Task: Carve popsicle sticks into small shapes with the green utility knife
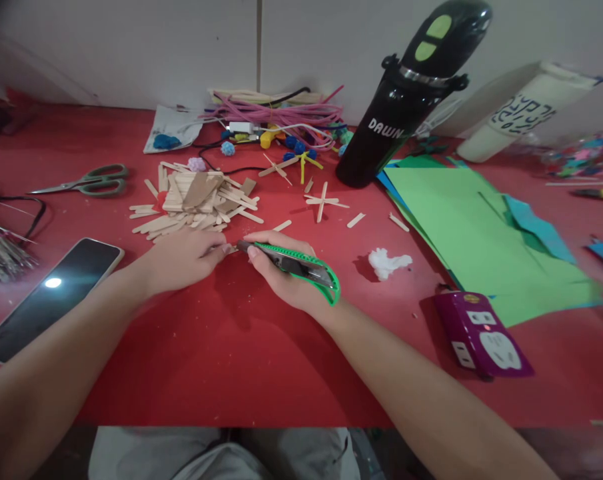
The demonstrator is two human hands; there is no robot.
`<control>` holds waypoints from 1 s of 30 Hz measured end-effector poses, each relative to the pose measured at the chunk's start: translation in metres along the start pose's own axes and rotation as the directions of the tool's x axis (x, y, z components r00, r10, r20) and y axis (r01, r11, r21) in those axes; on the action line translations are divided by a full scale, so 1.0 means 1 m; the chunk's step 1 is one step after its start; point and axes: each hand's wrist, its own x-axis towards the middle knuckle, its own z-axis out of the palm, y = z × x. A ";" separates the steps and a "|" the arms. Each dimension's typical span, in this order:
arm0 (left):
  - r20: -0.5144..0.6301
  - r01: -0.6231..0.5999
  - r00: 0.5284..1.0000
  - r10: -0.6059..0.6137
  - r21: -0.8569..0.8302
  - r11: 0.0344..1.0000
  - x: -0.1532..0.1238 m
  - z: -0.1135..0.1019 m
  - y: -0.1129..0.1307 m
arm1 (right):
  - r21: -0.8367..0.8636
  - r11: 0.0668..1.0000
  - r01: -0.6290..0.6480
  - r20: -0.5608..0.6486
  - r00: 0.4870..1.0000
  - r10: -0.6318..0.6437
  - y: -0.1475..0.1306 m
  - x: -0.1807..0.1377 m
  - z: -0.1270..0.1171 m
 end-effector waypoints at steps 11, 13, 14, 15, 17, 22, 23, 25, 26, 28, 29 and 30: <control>0.010 -0.007 1.000 0.007 0.008 1.000 0.001 0.001 -0.001 | -0.030 0.999 -0.023 0.016 1.000 0.024 0.002 -0.001 -0.001; 0.007 -0.010 1.000 0.010 0.015 1.000 0.001 0.000 0.000 | -0.046 0.999 -0.009 0.020 1.000 0.009 0.002 -0.001 -0.001; 0.003 -0.013 1.000 0.013 0.018 1.000 0.001 0.000 0.000 | -0.055 0.998 -0.001 0.023 1.000 0.002 0.002 -0.001 -0.001; 0.000 -0.015 1.000 0.015 0.021 1.000 0.001 0.000 0.000 | -0.062 0.998 0.002 0.027 1.000 0.000 0.002 -0.001 -0.001; -0.008 -0.011 1.000 0.011 0.026 1.000 0.001 0.000 0.000 | -0.068 0.998 -0.006 0.034 0.999 0.009 0.003 -0.001 -0.001; -0.014 -0.003 1.000 0.004 0.032 0.999 0.000 0.001 -0.001 | -0.056 0.998 -0.006 0.041 0.999 0.008 0.009 -0.002 -0.003; -0.013 -0.003 1.000 0.003 0.031 1.000 -0.001 0.001 -0.002 | -0.058 0.998 -0.004 0.040 0.999 0.006 0.010 -0.003 -0.003; -0.013 0.000 1.000 0.001 0.030 1.000 -0.001 0.002 -0.002 | -0.076 0.997 -0.008 0.054 0.998 0.012 0.010 -0.003 -0.005; -0.017 0.003 1.000 -0.003 0.029 1.000 -0.001 0.002 -0.002 | -0.097 0.995 -0.018 0.067 0.997 0.025 0.010 -0.003 -0.006; -0.023 0.007 1.000 -0.006 0.026 1.000 0.000 0.002 -0.002 | -0.143 0.989 -0.039 0.098 0.994 0.054 0.008 -0.004 -0.007; -0.026 0.008 1.000 -0.007 0.024 1.000 0.000 0.002 -0.002 | -0.150 0.988 -0.044 0.104 0.993 0.060 0.007 -0.004 -0.007; -0.028 0.010 1.000 -0.009 0.022 1.000 0.001 0.003 -0.002 | -0.144 0.989 -0.045 0.099 0.993 0.060 0.007 -0.005 -0.007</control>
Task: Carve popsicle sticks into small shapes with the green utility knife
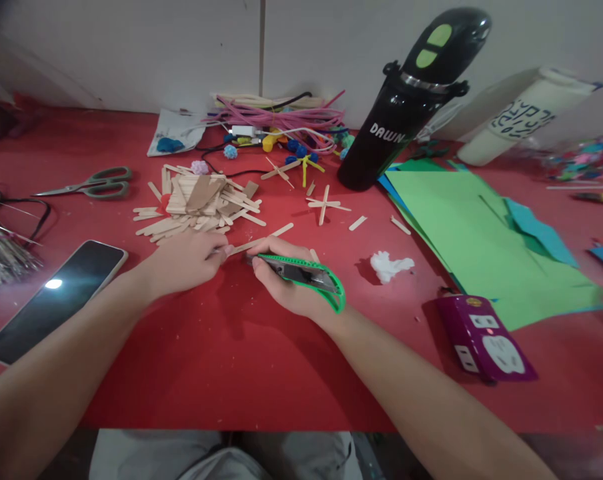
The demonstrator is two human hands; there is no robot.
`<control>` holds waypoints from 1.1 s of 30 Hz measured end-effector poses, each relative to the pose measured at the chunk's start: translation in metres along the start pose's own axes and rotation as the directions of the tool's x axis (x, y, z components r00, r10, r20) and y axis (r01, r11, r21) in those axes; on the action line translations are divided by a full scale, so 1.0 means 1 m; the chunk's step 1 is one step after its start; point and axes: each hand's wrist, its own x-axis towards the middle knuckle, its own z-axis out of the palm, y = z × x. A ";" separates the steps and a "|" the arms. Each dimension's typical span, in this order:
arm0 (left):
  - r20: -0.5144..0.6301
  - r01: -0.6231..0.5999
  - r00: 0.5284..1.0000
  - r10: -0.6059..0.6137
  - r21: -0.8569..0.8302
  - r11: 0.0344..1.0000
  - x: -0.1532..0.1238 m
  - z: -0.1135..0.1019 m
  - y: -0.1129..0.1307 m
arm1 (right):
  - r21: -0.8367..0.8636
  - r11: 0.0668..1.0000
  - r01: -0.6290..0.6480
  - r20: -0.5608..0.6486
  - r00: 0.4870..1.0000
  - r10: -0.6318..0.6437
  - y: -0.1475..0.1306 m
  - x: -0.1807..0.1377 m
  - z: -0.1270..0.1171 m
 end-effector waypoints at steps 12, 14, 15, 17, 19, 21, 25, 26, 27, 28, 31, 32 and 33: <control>0.030 0.017 0.999 -0.016 -0.025 1.000 -0.001 -0.004 0.002 | 0.082 0.997 0.008 -0.067 0.998 -0.003 -0.003 0.003 0.004; 0.024 0.008 1.000 -0.007 -0.024 1.000 0.000 -0.003 0.001 | 0.060 0.998 -0.001 -0.065 0.998 0.004 -0.005 0.002 0.003; 0.020 0.001 1.000 -0.001 -0.023 1.000 0.000 -0.003 0.001 | 0.044 0.999 -0.002 -0.065 0.998 0.005 -0.006 0.002 0.003; 0.015 -0.013 1.000 0.014 -0.021 1.000 0.000 -0.003 0.000 | 0.021 1.000 -0.001 -0.062 0.998 0.003 -0.008 0.002 0.003; 0.021 -0.015 1.000 0.016 -0.016 1.000 0.000 -0.004 0.000 | 0.024 1.000 0.010 -0.056 0.998 -0.009 -0.009 0.003 0.002; 0.039 -0.005 0.999 0.005 -0.007 1.000 -0.001 -0.006 0.000 | 0.034 0.999 0.029 -0.052 0.998 -0.028 -0.008 0.003 0.002; 0.064 0.007 0.998 -0.007 0.001 1.000 -0.002 -0.007 0.001 | 0.007 1.000 0.030 -0.055 0.998 -0.029 -0.005 0.002 0.003; 0.062 0.004 0.998 -0.003 -0.005 1.000 -0.002 -0.007 0.000 | 0.002 1.000 0.025 -0.054 0.998 -0.024 -0.004 0.002 0.003; 0.058 -0.002 0.998 0.003 -0.013 1.000 -0.001 -0.006 0.000 | 0.000 1.000 0.022 -0.056 0.998 -0.022 -0.004 0.002 0.004; 0.053 -0.006 0.999 0.007 -0.020 1.000 -0.001 -0.005 -0.001 | 0.002 1.000 0.024 -0.058 0.998 -0.024 -0.003 0.002 0.004; 0.038 -0.014 0.999 0.015 -0.028 0.999 0.000 -0.003 -0.003 | 0.018 0.999 0.037 -0.069 0.997 -0.036 -0.004 0.003 0.004; 0.034 -0.017 0.999 0.018 -0.028 0.999 0.000 -0.003 -0.003 | 0.022 0.999 0.041 -0.074 0.996 -0.039 -0.004 0.003 0.004; 0.032 -0.018 0.999 0.019 -0.026 0.999 0.000 -0.002 -0.003 | 0.024 0.999 0.044 -0.077 0.996 -0.042 -0.005 0.003 0.004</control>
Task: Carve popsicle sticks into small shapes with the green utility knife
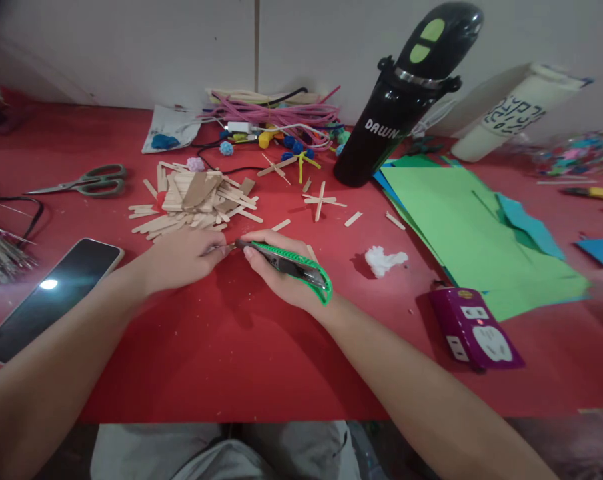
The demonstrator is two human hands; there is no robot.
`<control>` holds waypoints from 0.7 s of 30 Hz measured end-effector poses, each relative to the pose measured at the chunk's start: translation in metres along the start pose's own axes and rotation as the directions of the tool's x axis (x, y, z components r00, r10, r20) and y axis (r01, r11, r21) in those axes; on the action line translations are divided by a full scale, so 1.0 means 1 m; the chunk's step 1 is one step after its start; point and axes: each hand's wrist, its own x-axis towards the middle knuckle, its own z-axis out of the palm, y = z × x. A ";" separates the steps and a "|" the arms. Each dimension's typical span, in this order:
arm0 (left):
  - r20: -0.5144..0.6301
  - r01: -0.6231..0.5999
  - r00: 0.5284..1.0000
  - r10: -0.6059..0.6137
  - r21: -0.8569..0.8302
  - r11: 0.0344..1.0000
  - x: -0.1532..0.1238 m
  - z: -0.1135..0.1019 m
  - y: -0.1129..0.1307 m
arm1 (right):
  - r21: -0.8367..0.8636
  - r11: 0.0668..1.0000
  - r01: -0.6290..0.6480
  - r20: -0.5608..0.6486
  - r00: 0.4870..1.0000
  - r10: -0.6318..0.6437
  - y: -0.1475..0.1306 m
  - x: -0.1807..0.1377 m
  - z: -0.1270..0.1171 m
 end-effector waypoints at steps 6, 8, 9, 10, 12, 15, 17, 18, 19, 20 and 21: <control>-0.004 -0.019 1.000 0.019 -0.007 1.000 0.000 -0.001 0.000 | 0.006 1.000 -0.007 0.005 1.000 0.007 0.000 0.000 0.000; -0.005 -0.016 1.000 0.016 -0.002 1.000 0.000 0.000 0.001 | 0.020 1.000 -0.012 0.000 1.000 0.012 0.001 0.000 0.001; -0.006 -0.011 1.000 0.011 0.000 1.000 0.000 0.000 0.001 | 0.026 1.000 -0.011 -0.005 1.000 0.011 0.002 0.000 0.002; -0.006 -0.006 1.000 0.006 0.002 1.000 -0.001 0.000 0.002 | 0.032 0.999 -0.010 -0.009 1.000 0.011 0.003 0.000 0.003; 0.000 -0.002 1.000 0.002 0.004 1.000 -0.001 -0.001 0.002 | 0.051 0.999 -0.011 -0.012 1.000 0.012 0.004 0.000 0.003; -0.001 0.000 1.000 0.000 0.004 1.000 -0.002 -0.002 0.003 | 0.056 0.998 -0.020 -0.003 1.000 0.020 0.005 0.000 0.004; -0.008 0.004 1.000 -0.004 0.001 1.000 -0.003 -0.002 0.003 | 0.032 0.999 -0.007 -0.011 1.000 0.008 0.006 0.000 0.004; -0.010 0.005 1.000 -0.005 0.002 1.000 -0.002 -0.002 0.003 | 0.023 1.000 0.000 -0.013 1.000 0.000 0.006 0.000 0.004; -0.009 0.006 1.000 -0.006 0.003 1.000 -0.002 -0.002 0.003 | 0.020 1.000 0.006 -0.017 1.000 -0.006 0.007 0.000 0.004; -0.007 0.006 1.000 -0.006 0.005 1.000 -0.002 -0.002 0.003 | 0.021 1.000 0.008 -0.017 1.000 -0.007 0.007 0.000 0.004; -0.006 0.009 1.000 -0.009 0.008 1.000 -0.002 -0.002 0.004 | 0.022 1.000 0.007 -0.016 1.000 -0.006 0.007 0.000 0.004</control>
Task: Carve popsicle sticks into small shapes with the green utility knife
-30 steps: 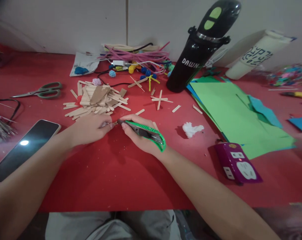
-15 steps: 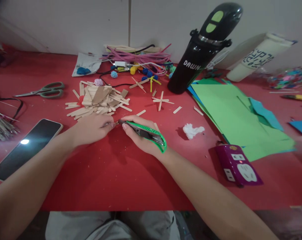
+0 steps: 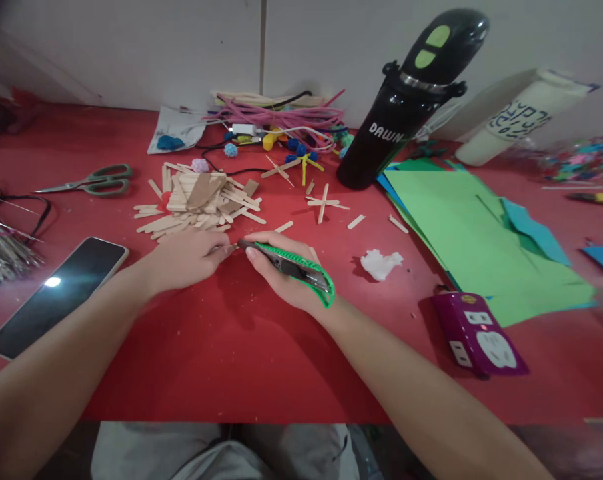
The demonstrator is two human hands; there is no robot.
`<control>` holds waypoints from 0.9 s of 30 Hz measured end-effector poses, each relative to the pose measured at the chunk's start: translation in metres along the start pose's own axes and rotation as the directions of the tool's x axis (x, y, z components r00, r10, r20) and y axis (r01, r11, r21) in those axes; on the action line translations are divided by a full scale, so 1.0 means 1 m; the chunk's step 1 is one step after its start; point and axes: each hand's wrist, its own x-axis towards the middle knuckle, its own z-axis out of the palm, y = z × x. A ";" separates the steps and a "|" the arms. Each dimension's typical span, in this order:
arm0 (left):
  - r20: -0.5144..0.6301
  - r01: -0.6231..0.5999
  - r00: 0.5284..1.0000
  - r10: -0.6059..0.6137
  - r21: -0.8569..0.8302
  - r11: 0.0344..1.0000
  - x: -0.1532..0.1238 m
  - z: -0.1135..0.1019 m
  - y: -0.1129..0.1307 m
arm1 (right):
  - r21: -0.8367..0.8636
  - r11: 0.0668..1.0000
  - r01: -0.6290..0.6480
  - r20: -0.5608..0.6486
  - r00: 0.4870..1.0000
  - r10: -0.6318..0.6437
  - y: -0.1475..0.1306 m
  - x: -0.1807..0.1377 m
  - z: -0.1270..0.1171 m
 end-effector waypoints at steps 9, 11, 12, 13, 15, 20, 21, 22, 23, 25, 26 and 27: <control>-0.002 0.000 1.000 0.000 0.015 1.000 0.000 0.001 0.001 | -0.026 1.000 -0.016 0.027 0.999 0.016 -0.005 0.000 -0.002; -0.006 -0.004 1.000 0.004 0.005 1.000 0.000 0.001 0.001 | -0.036 0.999 0.006 0.025 1.000 -0.005 -0.005 0.000 -0.002; -0.007 -0.004 1.000 0.004 0.001 1.000 0.000 0.001 0.001 | -0.040 0.999 0.016 0.027 1.000 -0.015 -0.005 -0.001 -0.002; -0.007 -0.005 1.000 0.005 -0.002 1.000 0.000 0.001 0.001 | -0.043 0.999 0.022 0.031 0.999 -0.021 -0.005 -0.001 -0.002; -0.007 -0.003 1.000 0.003 -0.006 1.000 0.000 0.001 0.001 | -0.044 0.999 0.026 0.039 0.999 -0.024 -0.005 -0.001 -0.002; -0.019 0.008 1.000 -0.008 -0.001 1.000 0.000 0.002 0.001 | -0.059 0.998 0.007 0.044 0.999 -0.005 -0.005 0.000 -0.003; -0.020 0.009 1.000 -0.009 -0.001 1.000 0.000 0.002 0.001 | -0.057 0.998 0.013 0.038 0.999 -0.010 -0.004 0.000 -0.003; -0.019 0.012 1.000 -0.012 0.000 1.000 0.000 0.002 0.001 | -0.051 0.999 0.020 0.033 0.999 -0.018 -0.004 0.000 -0.003; -0.016 0.014 1.000 -0.014 0.000 1.000 0.000 0.002 0.002 | -0.043 0.999 0.025 0.024 0.999 -0.024 -0.003 0.000 -0.003; -0.012 0.020 1.000 -0.020 0.003 1.000 0.001 0.002 0.002 | -0.042 0.999 0.026 0.024 0.999 -0.025 -0.002 0.000 -0.004; -0.011 0.023 1.000 -0.023 0.007 1.000 0.001 0.002 0.002 | -0.055 0.998 0.022 0.040 0.999 -0.019 -0.003 -0.001 -0.005; -0.012 0.024 1.000 -0.024 0.011 1.000 0.001 0.002 0.002 | -0.072 0.997 0.017 0.060 0.998 -0.013 -0.003 -0.001 -0.005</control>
